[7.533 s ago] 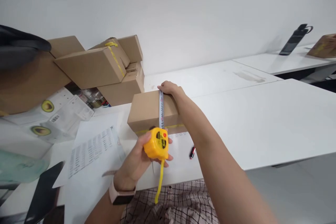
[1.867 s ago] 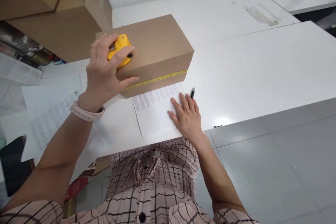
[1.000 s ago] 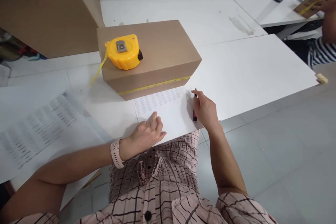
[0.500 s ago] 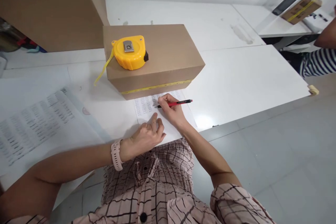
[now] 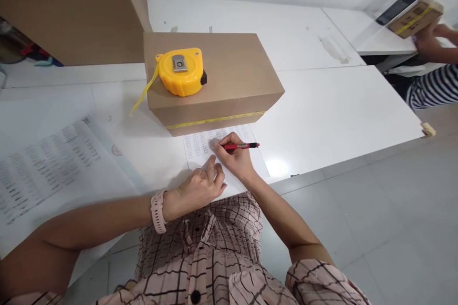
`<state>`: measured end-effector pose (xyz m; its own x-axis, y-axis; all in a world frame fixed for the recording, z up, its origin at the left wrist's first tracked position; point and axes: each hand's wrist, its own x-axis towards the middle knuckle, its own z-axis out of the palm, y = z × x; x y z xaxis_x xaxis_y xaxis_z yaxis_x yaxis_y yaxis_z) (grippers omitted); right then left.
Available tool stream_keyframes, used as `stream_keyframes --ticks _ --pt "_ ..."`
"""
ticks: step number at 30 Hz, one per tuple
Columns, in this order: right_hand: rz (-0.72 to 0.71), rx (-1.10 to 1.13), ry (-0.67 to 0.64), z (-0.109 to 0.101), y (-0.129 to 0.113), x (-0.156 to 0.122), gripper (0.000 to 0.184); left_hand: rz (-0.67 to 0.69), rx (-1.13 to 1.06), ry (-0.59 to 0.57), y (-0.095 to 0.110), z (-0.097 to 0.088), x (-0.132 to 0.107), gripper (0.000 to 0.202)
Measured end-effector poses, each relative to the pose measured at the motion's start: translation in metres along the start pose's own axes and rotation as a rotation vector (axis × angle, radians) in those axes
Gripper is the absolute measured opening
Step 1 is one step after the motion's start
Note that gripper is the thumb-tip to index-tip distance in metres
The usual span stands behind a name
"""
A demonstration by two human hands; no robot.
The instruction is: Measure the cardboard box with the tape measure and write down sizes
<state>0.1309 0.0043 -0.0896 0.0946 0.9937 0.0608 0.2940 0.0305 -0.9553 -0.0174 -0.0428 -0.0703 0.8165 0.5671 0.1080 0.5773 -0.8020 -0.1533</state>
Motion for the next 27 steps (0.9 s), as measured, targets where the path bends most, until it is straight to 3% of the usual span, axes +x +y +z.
stream_keyframes --ticks 6,10,15,27 --pt "-0.012 -0.018 0.052 0.0023 -0.0001 -0.0004 0.035 -0.010 -0.001 0.020 0.0003 0.0015 -0.0004 0.045" --pt "-0.022 -0.025 0.045 0.0027 -0.0009 -0.0005 0.035 -0.035 -0.074 -0.019 0.0002 0.0011 0.0003 0.045" --pt "-0.027 -0.030 0.037 0.0024 0.0009 -0.0004 0.034 -0.004 0.007 -0.045 -0.0007 -0.0014 0.0011 0.048" --pt "-0.037 -0.032 0.016 0.0024 0.0008 -0.0007 0.035 -0.029 -0.043 -0.023 -0.0011 -0.0019 0.0020 0.045"
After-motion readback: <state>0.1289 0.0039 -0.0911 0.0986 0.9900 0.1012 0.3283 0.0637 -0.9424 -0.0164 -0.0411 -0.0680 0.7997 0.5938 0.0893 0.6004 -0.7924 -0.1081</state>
